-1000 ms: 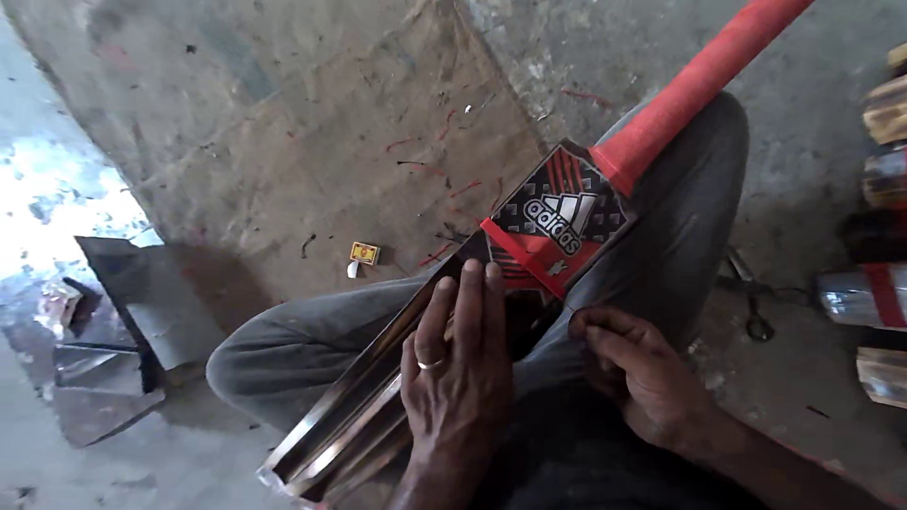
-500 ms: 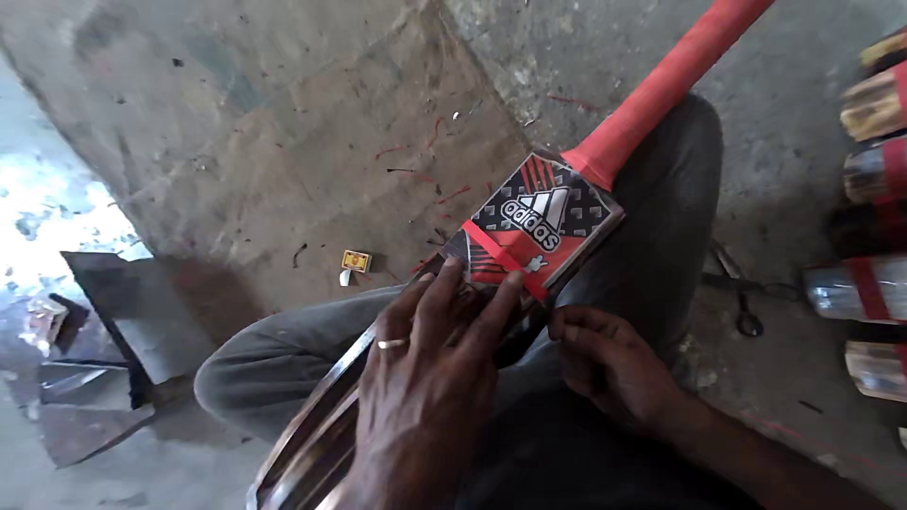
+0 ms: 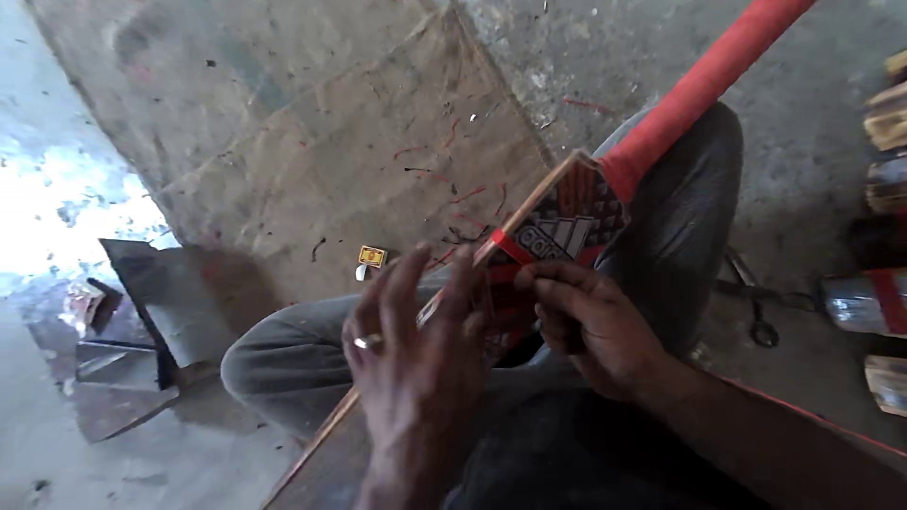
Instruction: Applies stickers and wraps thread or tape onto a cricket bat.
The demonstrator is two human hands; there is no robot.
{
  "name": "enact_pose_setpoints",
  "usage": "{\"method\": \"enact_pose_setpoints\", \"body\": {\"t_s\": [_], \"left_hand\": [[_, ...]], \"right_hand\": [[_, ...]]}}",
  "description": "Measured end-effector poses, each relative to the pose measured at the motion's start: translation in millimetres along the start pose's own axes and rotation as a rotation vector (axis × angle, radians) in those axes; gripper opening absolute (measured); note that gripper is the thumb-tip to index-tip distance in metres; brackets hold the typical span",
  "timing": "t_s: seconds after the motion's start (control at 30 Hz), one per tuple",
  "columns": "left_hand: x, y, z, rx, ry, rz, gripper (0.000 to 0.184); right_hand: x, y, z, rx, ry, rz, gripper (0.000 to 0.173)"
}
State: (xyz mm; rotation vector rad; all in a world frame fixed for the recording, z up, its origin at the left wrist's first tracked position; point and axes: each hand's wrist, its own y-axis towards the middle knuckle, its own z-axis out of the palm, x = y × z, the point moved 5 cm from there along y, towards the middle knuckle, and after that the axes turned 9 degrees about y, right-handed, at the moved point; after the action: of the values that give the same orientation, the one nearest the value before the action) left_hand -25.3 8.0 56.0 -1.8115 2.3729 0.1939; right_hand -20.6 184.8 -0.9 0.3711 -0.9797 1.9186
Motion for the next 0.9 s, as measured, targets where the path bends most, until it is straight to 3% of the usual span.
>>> {"method": "enact_pose_setpoints", "body": {"t_s": [0.1, 0.27, 0.43, 0.57, 0.67, 0.9], "left_hand": [[-25.1, -17.1, 41.2, -0.033, 0.319, -0.036, 0.088], [-24.6, -9.1, 52.6, 0.017, 0.276, -0.019, 0.099], [-20.3, -4.1, 49.5, 0.027, 0.243, 0.018, 0.1], [-18.9, 1.5, 39.7, 0.064, 0.154, 0.076, 0.077], [-10.1, 6.1, 27.3, 0.222, -0.031, 0.099, 0.081], [7.3, 5.8, 2.4, 0.794, -0.861, -0.058, 0.092]], "right_hand": [[-4.1, -5.5, -2.4, -0.057, -0.089, 0.018, 0.024], [-29.9, -38.4, -54.2, -0.148, -0.165, 0.044, 0.022], [-40.7, -50.4, -74.2, -0.135, -0.009, 0.039, 0.019], [-37.5, -52.1, -72.8, -0.084, 0.028, 0.056, 0.019], [-26.8, -49.6, -59.0, -0.012, 0.006, 0.05, 0.019], [-2.0, -46.1, -19.8, 0.178, 0.053, -0.021, 0.016]]}}
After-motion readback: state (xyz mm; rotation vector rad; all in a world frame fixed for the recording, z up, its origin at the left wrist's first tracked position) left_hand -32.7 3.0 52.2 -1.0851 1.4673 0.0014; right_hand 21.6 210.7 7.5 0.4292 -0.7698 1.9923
